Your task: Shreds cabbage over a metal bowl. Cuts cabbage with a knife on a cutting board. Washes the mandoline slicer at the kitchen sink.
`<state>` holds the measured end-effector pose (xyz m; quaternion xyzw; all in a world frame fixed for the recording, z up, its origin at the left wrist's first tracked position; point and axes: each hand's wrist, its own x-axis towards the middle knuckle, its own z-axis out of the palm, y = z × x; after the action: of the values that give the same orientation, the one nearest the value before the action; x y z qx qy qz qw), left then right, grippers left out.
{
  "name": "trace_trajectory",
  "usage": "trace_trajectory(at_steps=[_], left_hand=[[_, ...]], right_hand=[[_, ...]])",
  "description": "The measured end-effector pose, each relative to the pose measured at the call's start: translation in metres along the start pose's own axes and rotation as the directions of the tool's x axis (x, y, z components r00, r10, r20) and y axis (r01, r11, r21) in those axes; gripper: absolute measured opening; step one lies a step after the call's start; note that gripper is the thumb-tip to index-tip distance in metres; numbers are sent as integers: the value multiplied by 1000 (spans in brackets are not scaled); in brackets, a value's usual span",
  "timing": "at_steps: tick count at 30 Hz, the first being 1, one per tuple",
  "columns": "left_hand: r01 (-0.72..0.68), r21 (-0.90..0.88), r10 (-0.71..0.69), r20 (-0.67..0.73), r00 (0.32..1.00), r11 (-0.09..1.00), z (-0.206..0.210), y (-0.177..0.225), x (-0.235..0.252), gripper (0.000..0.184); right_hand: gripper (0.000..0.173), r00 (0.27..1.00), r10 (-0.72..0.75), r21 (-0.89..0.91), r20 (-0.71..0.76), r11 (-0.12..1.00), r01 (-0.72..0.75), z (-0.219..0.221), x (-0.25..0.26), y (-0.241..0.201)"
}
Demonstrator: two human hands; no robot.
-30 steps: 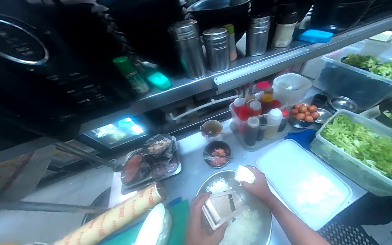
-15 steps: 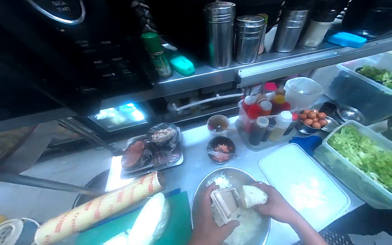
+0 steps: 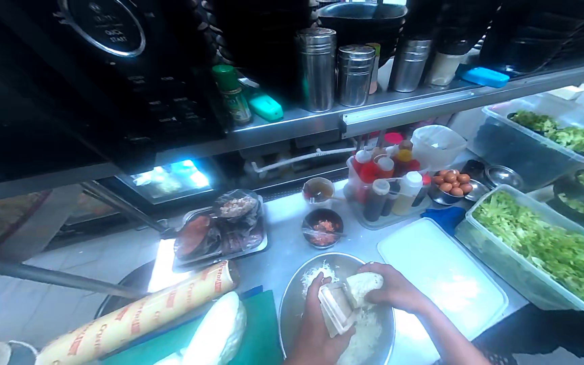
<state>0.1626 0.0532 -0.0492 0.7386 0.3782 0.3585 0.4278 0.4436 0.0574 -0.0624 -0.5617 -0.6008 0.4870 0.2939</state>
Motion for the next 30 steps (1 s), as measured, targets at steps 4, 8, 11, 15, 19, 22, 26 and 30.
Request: trace_trajectory(at_steps=[4, 8, 11, 15, 19, 22, 26, 30], left_hand=[[16, 34, -15, -5, 1000, 999, 3, -2, -6, 126], [6, 40, -5, -12, 1000, 999, 5, -2, -9, 125], [-6, 45, 8, -39, 999, 999, 7, -6, -10, 125], [-21, 46, 24, -73, 997, 999, 7, -15, -11, 125], [-16, 67, 22, -88, 996, 998, 5, -12, -12, 125], [-28, 84, 36, -94, 995, 996, 7, -15, -12, 125], [-25, 107, 34, -88, 996, 994, 6, -18, -12, 123], [-12, 115, 23, -94, 995, 993, 6, -16, -10, 122]], right_hand=[[58, 997, 39, -86, 62, 996, -34, 0, 8, -6], [67, 991, 119, -186, 62, 977, -106, 7, 13, -23], [61, 994, 113, -109, 15, 988, -110, 17, 16, -25], [59, 989, 142, 134, -34, 982, -137, 32, 13, -20], [72, 980, 152, 140, -129, 981, -133, 41, 6, -21], [75, 954, 177, 138, -243, 980, -146, 52, -1, -22], [71, 935, 183, 132, -303, 980, -150, 60, -5, -22], [67, 943, 158, 169, -293, 979, -111, 55, -7, -46]])
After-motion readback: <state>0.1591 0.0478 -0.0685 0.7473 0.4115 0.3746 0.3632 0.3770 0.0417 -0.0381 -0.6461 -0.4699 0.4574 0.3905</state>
